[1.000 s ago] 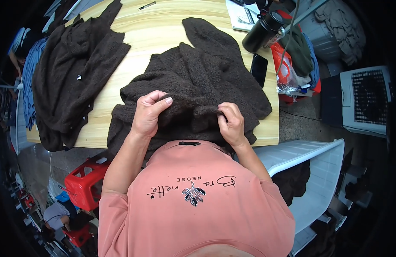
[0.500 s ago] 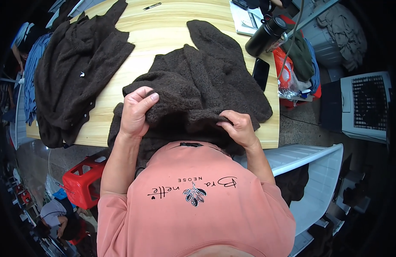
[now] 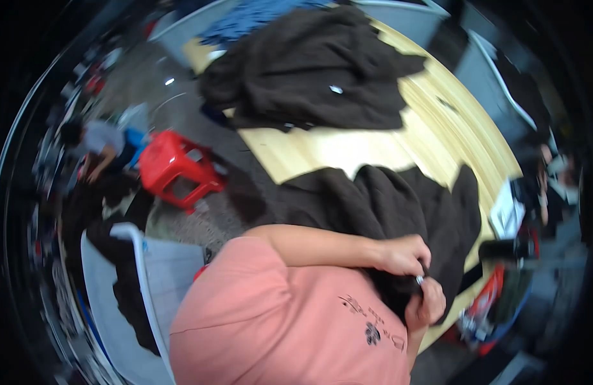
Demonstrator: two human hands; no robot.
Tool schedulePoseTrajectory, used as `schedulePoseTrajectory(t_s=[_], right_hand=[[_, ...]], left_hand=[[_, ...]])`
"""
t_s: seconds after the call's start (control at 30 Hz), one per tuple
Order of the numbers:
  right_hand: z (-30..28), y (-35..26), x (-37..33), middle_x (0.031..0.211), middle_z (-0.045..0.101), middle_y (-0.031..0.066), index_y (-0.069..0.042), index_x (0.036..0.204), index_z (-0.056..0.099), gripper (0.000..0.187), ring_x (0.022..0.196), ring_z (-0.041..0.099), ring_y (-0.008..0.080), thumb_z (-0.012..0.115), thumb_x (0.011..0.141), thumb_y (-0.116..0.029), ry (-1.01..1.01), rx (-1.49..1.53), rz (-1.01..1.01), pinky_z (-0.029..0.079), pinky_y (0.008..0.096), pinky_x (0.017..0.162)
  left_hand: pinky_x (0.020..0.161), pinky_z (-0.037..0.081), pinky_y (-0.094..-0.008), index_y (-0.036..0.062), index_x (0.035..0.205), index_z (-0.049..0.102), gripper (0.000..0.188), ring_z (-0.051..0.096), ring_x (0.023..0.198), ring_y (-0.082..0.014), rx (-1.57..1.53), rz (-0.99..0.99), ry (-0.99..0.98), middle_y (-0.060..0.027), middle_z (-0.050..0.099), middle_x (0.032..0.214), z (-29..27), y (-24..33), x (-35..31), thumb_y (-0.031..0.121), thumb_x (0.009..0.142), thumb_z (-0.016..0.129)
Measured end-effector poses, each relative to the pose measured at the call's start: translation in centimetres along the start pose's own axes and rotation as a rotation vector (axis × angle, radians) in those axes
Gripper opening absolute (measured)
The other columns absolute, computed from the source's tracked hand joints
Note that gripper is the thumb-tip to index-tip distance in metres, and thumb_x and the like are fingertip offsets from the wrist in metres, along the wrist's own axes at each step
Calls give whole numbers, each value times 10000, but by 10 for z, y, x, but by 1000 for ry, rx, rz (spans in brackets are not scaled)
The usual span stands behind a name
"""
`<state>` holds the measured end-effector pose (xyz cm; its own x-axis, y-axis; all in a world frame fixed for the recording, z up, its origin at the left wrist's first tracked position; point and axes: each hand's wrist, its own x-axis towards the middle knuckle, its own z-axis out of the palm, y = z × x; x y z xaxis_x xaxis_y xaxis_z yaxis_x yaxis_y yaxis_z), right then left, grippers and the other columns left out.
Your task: Fastening buttons on fleece garments and sorting them into plastic bins.
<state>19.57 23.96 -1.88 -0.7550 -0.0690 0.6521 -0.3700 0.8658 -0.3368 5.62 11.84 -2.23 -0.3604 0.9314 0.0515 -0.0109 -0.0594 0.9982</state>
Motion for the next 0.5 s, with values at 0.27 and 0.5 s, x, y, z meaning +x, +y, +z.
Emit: schedulePoseTrajectory(t_s=[0.27, 0.5], right_hand=[[29, 11, 26, 759, 568, 177, 41, 923, 537, 236, 630, 574, 337, 475, 702, 97, -54, 102, -207, 462, 391, 531], [49, 9, 36, 781, 571, 182, 36, 914, 546, 323, 688, 581, 338, 460, 619, 136, -171, 139, -137, 474, 369, 619]], left_hand=[[480, 367, -281, -36, 659, 620, 61, 480, 519, -108, -229, -43, 304, -64, 557, 551, -8, -14, -24, 19, 636, 607], [595, 461, -327, -46, 760, 621, 125, 614, 649, -235, 179, 118, 555, -158, 616, 671, -11, -9, -48, 22, 667, 573]])
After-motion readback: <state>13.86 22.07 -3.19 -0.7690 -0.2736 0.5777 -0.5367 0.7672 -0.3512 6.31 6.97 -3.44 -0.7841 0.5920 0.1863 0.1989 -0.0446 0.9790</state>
